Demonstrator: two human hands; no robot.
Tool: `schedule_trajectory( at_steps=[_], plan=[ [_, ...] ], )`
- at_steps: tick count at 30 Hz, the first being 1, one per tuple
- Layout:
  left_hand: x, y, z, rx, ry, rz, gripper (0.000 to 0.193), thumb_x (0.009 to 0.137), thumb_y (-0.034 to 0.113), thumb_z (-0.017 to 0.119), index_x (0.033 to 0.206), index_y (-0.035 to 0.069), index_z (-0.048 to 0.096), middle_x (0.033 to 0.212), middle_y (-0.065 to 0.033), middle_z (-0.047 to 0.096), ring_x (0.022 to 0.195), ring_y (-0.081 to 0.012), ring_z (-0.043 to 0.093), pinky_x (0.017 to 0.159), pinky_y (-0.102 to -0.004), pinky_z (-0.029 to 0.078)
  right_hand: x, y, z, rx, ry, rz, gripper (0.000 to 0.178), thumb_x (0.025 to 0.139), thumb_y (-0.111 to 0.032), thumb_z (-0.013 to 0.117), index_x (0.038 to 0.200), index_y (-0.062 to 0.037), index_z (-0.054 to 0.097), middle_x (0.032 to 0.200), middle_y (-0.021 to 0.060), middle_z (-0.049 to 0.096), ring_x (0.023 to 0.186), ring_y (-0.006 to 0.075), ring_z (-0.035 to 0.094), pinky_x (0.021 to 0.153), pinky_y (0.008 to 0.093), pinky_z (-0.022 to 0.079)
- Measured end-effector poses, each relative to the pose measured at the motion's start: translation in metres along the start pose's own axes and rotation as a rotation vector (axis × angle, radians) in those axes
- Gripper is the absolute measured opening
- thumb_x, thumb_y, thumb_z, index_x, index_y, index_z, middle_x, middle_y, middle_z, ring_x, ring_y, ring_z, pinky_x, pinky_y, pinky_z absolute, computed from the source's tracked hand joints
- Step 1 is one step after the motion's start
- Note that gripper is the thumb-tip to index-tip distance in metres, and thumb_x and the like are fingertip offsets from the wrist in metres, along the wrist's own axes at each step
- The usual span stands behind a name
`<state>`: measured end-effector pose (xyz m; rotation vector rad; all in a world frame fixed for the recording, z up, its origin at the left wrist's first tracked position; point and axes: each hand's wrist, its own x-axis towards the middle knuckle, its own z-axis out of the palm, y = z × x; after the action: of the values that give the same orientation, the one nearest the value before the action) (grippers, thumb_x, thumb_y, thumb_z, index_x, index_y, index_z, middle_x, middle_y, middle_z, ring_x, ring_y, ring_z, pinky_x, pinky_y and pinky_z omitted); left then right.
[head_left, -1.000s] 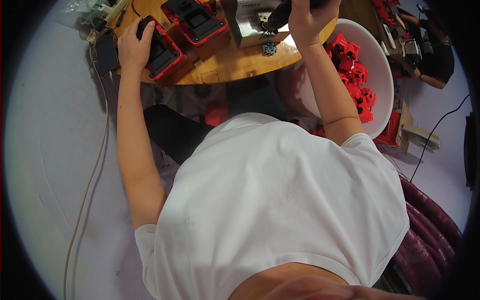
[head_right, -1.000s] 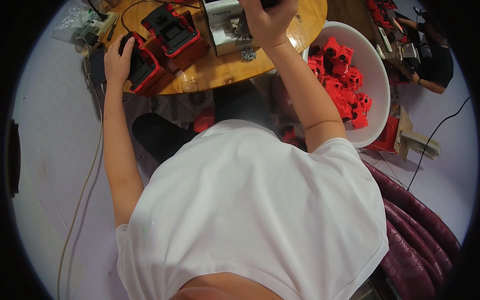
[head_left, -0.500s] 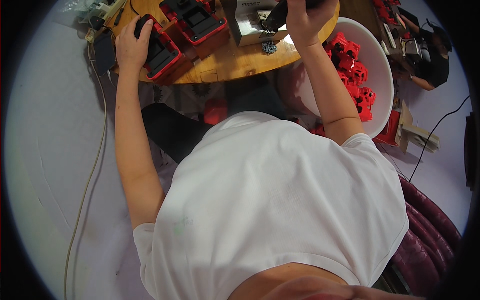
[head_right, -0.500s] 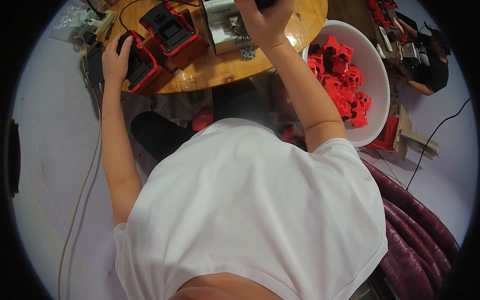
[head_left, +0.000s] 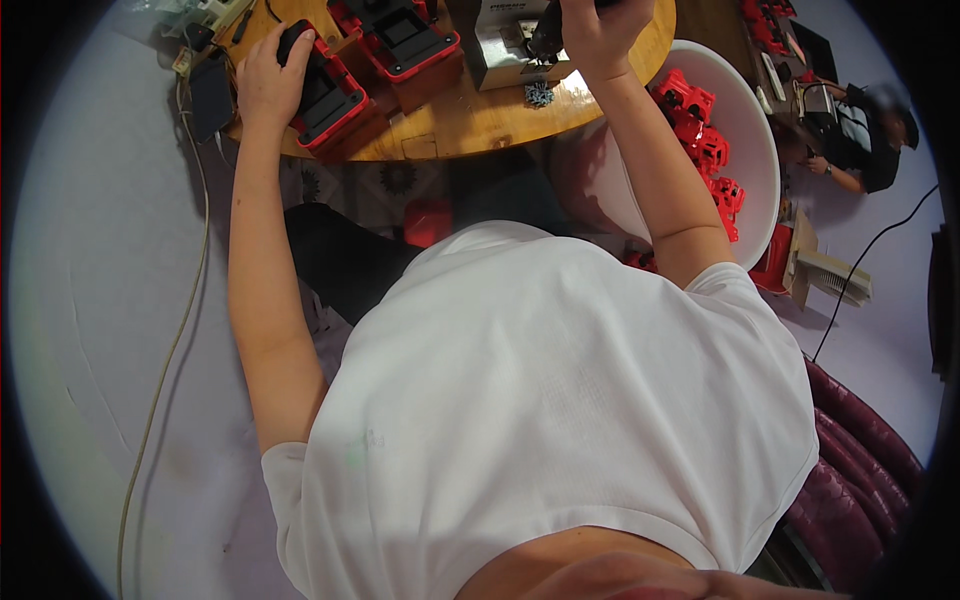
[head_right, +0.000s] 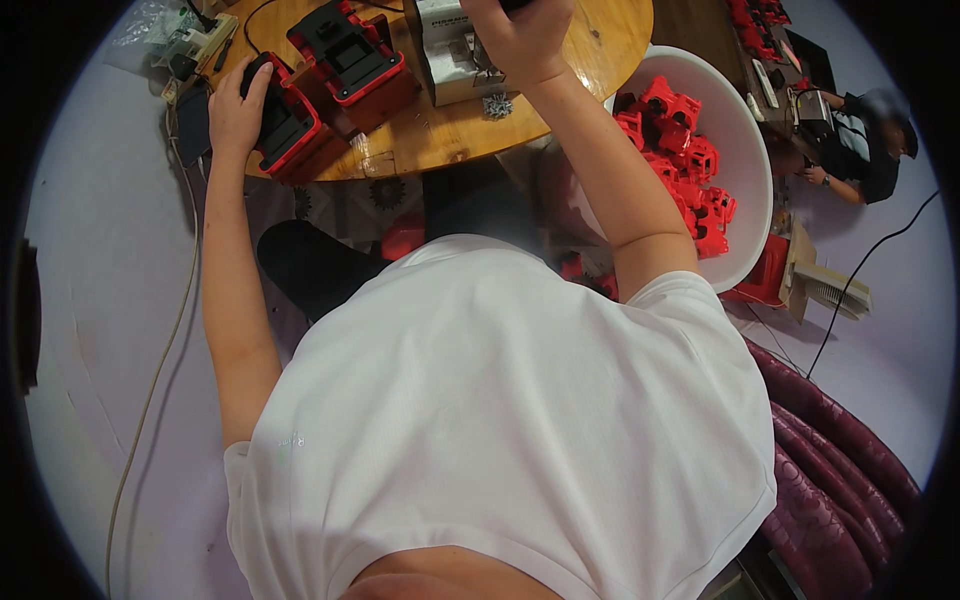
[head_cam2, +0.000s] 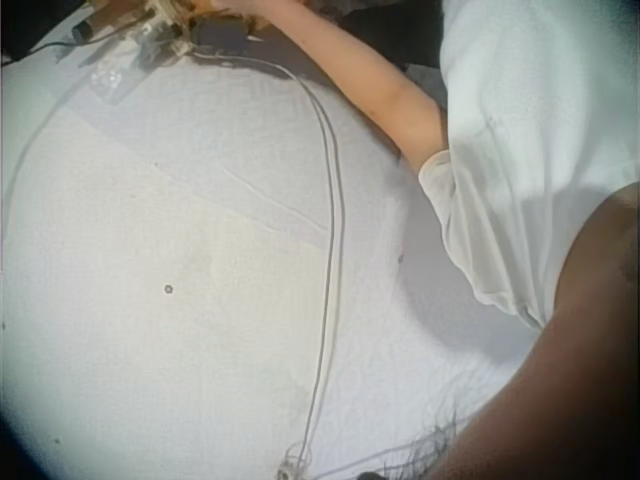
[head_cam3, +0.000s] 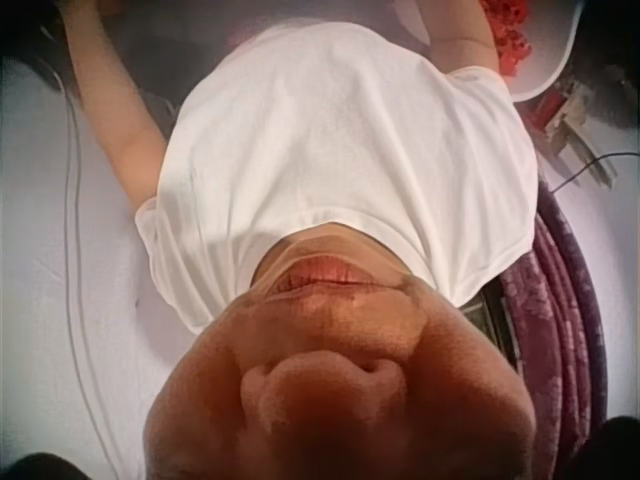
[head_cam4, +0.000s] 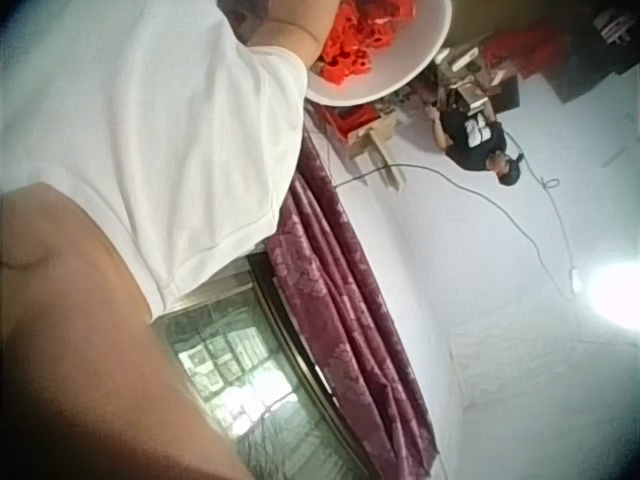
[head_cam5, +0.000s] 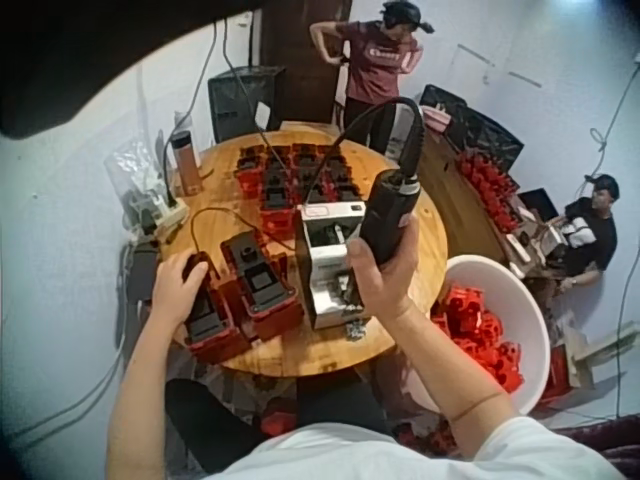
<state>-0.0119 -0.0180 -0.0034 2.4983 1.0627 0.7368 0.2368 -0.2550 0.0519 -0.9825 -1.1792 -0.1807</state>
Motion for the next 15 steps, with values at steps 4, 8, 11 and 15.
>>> schedule_trajectory(
  at_steps=[4,8,11,15],
  plan=[
    [-0.002,0.003,0.000,0.021,0.016,0.006,0.066,0.087,0.060,0.054,0.131,0.012,0.058,0.130,-0.0154,0.058,0.119,-0.0384,0.051,0.103,-0.0439,0.039,0.000,-0.012,0.005,-0.036,0.056,0.104,0.032,0.093,-0.012,0.065,0.111,-0.0064,0.039,0.080,0.0036,0.053,0.063,0.0091,0.050,0.055,0.0236,0.043],
    [0.000,-0.002,0.002,0.015,0.019,0.018,0.065,0.087,0.060,0.054,0.131,0.012,0.058,0.129,-0.0155,0.059,0.118,-0.0385,0.052,0.102,-0.0439,0.039,0.001,-0.007,0.002,-0.066,0.007,0.025,0.031,0.093,-0.012,0.064,0.113,-0.0062,0.040,0.081,0.0033,0.053,0.063,0.0092,0.050,0.054,0.0237,0.042],
    [0.000,-0.001,0.001,0.012,0.011,0.019,0.065,0.088,0.060,0.053,0.131,0.011,0.058,0.129,-0.0156,0.059,0.118,-0.0388,0.052,0.102,-0.0441,0.039,-0.001,-0.001,0.002,-0.035,0.025,-0.027,0.031,0.093,-0.012,0.064,0.114,-0.0060,0.042,0.080,0.0030,0.053,0.062,0.0091,0.049,0.053,0.0240,0.041],
    [-0.001,0.000,0.004,0.025,0.031,0.063,0.060,0.090,0.055,0.054,0.128,0.009,0.060,0.125,-0.0189,0.060,0.117,-0.0386,0.054,0.101,-0.0428,0.040,0.013,-0.013,0.007,-0.069,0.014,0.206,0.029,0.093,-0.018,0.065,0.112,-0.0052,0.046,0.076,0.0016,0.053,0.058,0.0084,0.050,0.051,0.0246,0.042]
  ],
)
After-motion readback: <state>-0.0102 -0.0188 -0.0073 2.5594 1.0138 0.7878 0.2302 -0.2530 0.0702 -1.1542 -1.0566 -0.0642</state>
